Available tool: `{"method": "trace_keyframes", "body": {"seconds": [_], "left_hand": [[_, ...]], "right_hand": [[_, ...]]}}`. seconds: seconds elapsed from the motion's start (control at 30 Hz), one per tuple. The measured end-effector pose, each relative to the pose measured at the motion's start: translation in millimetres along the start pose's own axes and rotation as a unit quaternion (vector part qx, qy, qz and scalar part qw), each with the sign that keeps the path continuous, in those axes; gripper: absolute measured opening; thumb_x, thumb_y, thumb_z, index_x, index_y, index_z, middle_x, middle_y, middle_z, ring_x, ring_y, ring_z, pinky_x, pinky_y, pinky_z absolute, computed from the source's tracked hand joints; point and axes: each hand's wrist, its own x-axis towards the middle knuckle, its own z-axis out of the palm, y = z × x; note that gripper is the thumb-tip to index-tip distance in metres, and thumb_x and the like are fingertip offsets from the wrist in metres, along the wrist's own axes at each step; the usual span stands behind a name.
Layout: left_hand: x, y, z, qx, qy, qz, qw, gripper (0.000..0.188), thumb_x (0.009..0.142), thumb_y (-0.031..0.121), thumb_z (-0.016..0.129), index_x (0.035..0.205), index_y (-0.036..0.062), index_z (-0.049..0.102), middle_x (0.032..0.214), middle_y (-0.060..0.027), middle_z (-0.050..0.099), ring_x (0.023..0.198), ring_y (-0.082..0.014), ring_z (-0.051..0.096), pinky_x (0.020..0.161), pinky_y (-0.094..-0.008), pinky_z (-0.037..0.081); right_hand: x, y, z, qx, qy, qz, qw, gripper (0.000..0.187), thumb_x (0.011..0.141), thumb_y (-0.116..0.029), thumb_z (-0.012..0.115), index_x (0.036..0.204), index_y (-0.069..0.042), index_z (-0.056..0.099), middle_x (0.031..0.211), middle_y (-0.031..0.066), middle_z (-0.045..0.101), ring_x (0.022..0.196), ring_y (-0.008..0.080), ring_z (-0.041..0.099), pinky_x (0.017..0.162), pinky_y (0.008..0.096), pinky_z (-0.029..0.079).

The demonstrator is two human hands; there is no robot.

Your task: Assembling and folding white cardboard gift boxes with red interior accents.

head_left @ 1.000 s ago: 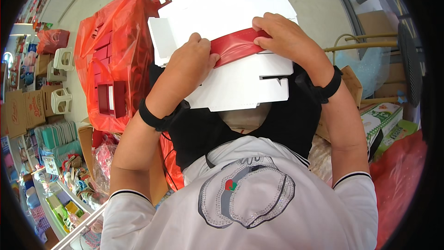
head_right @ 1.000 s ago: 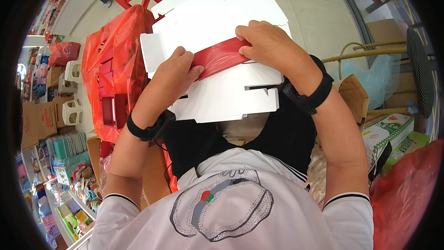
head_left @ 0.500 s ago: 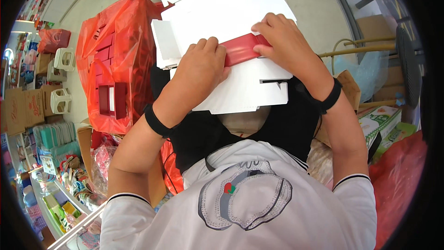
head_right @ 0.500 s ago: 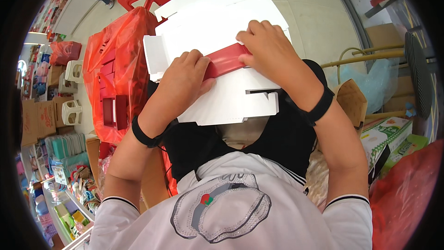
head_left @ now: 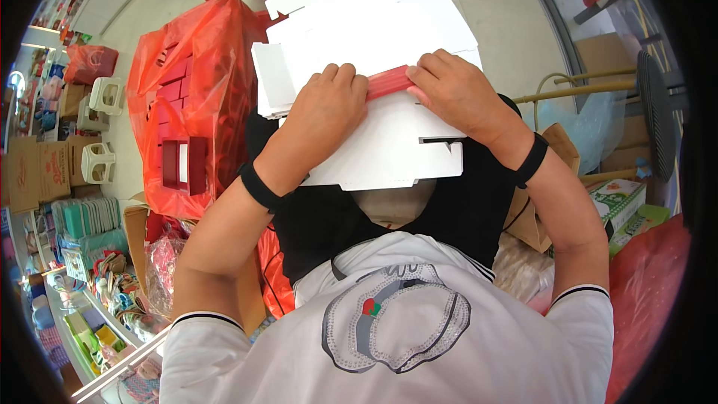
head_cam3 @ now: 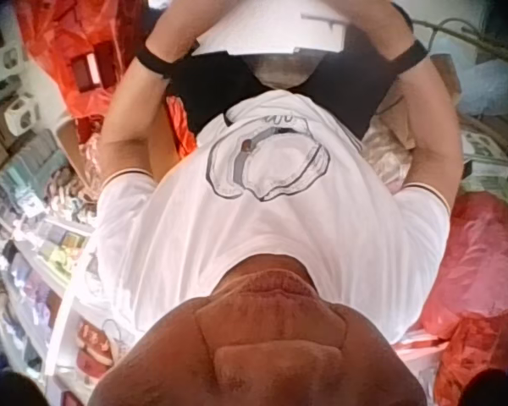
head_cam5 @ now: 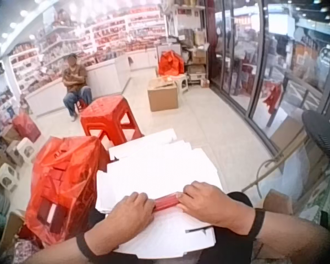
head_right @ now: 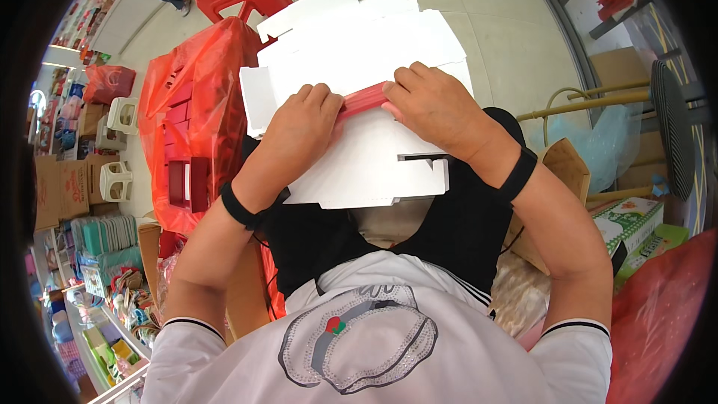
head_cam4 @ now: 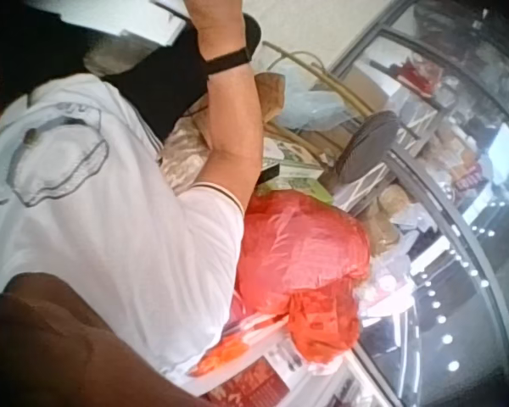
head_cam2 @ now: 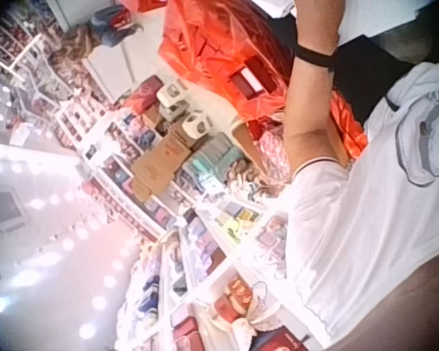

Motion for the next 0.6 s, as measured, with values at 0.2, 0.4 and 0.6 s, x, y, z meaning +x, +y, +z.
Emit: {"method": "trace_keyframes", "body": {"seconds": [0.2, 0.4, 0.6], "left_hand": [[-5.8, -4.9, 2.0, -0.047, 0.033, -0.01, 0.998, 0.023, 0.087, 0.009, 0.075, 0.109, 0.0036, 0.069, 0.102, -0.0101, 0.064, 0.1, -0.0306, 0.064, 0.087, -0.0423, 0.055], [-17.0, -7.7, -9.1, -0.122, 0.005, -0.004, 0.992, 0.016, 0.09, 0.011, 0.075, 0.103, 0.0028, 0.069, 0.097, -0.0119, 0.066, 0.094, -0.0333, 0.066, 0.083, -0.0449, 0.055], [8.4, -18.5, -23.3, -0.149, -0.136, -0.069, 0.977, 0.022, 0.099, 0.02, 0.07, 0.11, 0.0012, 0.065, 0.101, -0.0166, 0.071, 0.096, -0.0394, 0.067, 0.085, -0.0493, 0.054]], "right_hand": [[2.6, -5.2, -4.2, -0.007, -0.017, 0.021, 1.0, 0.014, 0.083, -0.005, 0.069, 0.097, -0.006, 0.067, 0.096, 0.0084, 0.063, 0.094, 0.0263, 0.063, 0.083, 0.0387, 0.055], [-6.3, -28.8, -18.6, 0.075, -0.082, 0.088, 0.99, 0.01, 0.093, -0.014, 0.072, 0.092, -0.005, 0.067, 0.094, 0.0104, 0.065, 0.094, 0.031, 0.066, 0.081, 0.0419, 0.055], [18.9, -13.9, -24.6, 0.116, -0.204, 0.219, 0.947, 0.024, 0.1, -0.026, 0.07, 0.099, -0.002, 0.066, 0.093, 0.0165, 0.07, 0.089, 0.0378, 0.066, 0.081, 0.0454, 0.053]]}}
